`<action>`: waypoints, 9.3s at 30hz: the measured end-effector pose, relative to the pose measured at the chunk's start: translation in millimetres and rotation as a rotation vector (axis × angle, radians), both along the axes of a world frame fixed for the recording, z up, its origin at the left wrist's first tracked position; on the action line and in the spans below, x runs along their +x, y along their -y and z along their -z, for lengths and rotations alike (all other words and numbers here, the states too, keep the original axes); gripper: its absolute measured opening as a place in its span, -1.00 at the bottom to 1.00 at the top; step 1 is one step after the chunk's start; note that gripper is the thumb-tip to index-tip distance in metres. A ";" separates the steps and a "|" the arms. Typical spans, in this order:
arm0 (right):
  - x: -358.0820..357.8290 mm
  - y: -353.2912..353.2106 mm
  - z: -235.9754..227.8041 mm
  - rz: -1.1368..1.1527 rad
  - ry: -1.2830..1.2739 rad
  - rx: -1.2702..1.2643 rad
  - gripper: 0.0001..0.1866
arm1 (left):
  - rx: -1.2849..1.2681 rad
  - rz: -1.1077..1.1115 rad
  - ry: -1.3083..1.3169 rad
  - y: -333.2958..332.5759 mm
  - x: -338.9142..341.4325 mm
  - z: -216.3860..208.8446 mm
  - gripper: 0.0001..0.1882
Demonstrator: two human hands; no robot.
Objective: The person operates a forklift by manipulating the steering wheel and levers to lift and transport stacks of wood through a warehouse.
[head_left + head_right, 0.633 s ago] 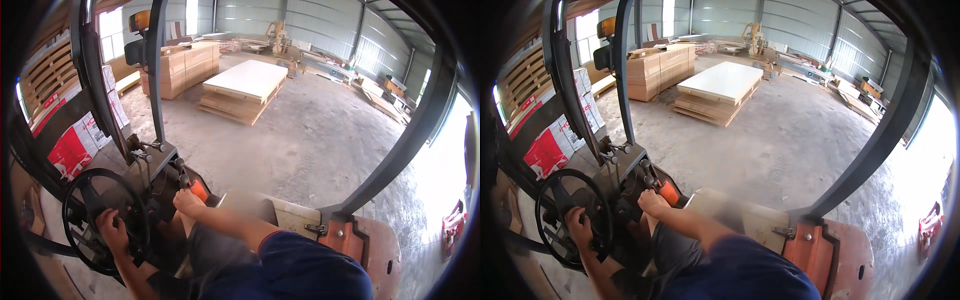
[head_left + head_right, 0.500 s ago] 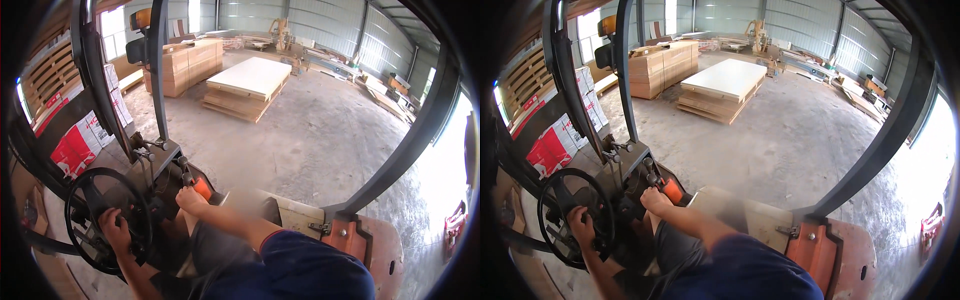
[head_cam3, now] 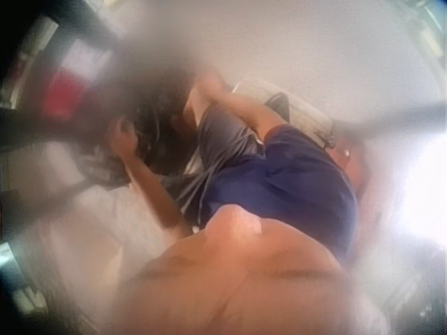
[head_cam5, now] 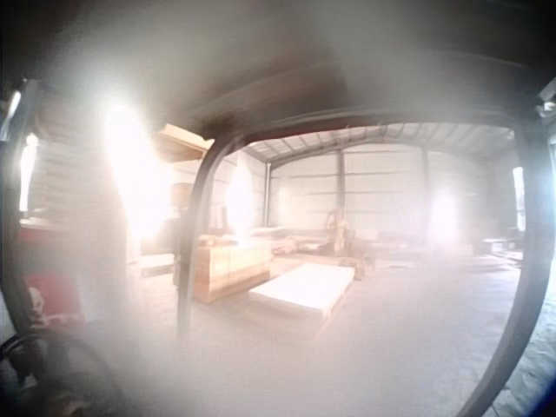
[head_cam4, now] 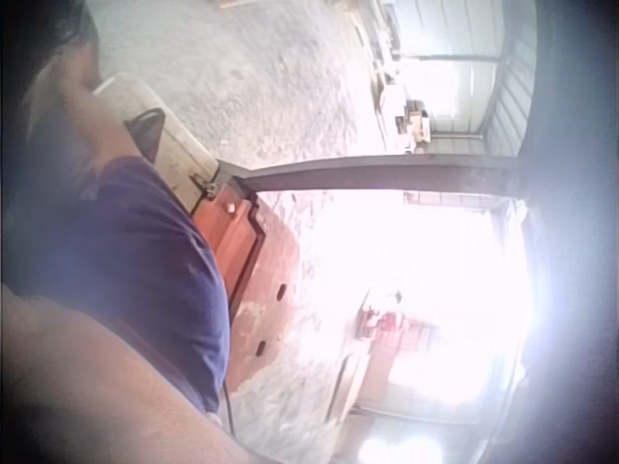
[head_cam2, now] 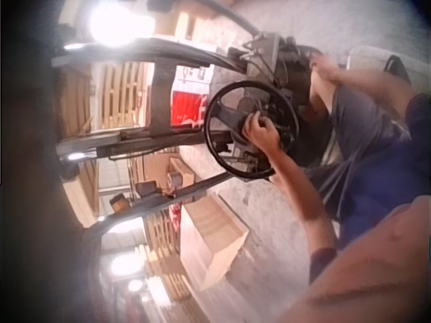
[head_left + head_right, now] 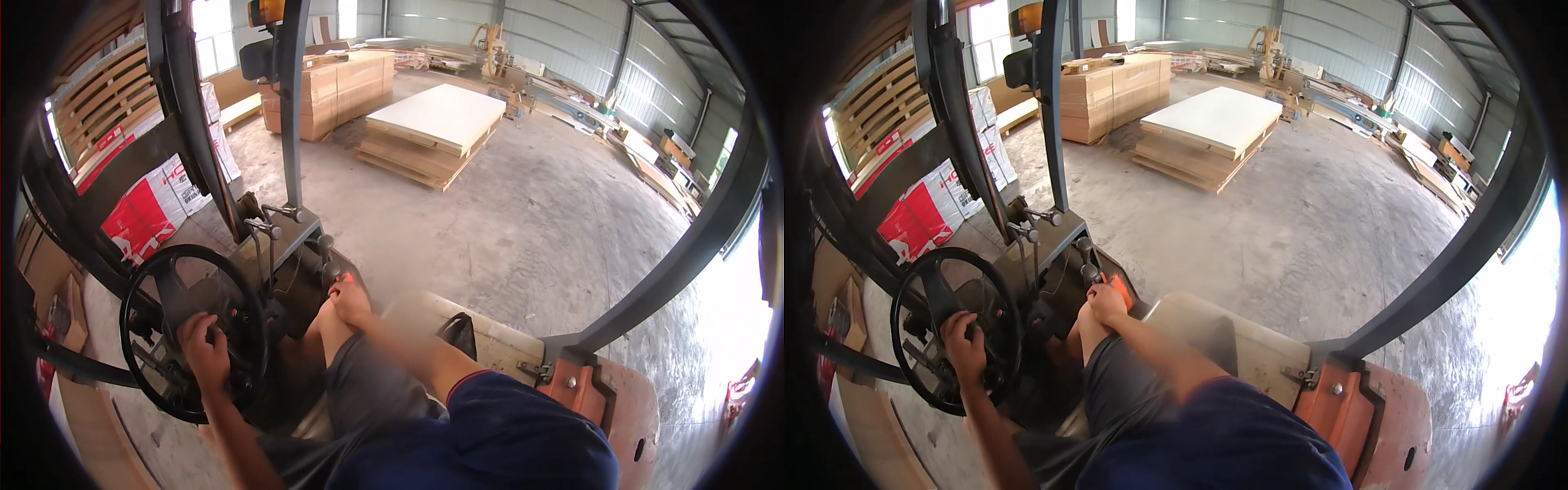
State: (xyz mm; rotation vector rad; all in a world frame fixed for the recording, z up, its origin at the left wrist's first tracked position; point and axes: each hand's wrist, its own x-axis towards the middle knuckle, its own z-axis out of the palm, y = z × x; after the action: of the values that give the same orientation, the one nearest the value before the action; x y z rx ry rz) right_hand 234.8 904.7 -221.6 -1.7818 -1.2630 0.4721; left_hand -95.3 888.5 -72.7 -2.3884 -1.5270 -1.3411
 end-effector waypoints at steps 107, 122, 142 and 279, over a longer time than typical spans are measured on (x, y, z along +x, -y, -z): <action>37.0 -22.2 30.9 0.016 0.197 0.073 -0.80 | 0.068 -0.082 0.116 4.4 35.5 10.0 -0.79; 35.1 -21.9 30.9 0.021 0.238 0.096 -0.80 | -0.001 -0.105 0.083 -9.6 35.6 23.8 -0.79; 15.2 0.6 8.2 0.077 0.182 0.009 -0.77 | 0.079 -0.045 0.041 6.7 24.0 3.1 -0.76; -5.2 -7.7 7.9 0.040 -0.043 0.049 -0.83 | 0.082 -0.055 -0.012 6.3 13.1 -5.5 -0.70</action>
State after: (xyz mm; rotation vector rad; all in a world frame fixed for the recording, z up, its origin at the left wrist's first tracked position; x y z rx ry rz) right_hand 229.6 912.3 -229.5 -1.7439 -1.1967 0.4509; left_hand -82.1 882.2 -67.2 -2.2852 -1.4925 -1.3479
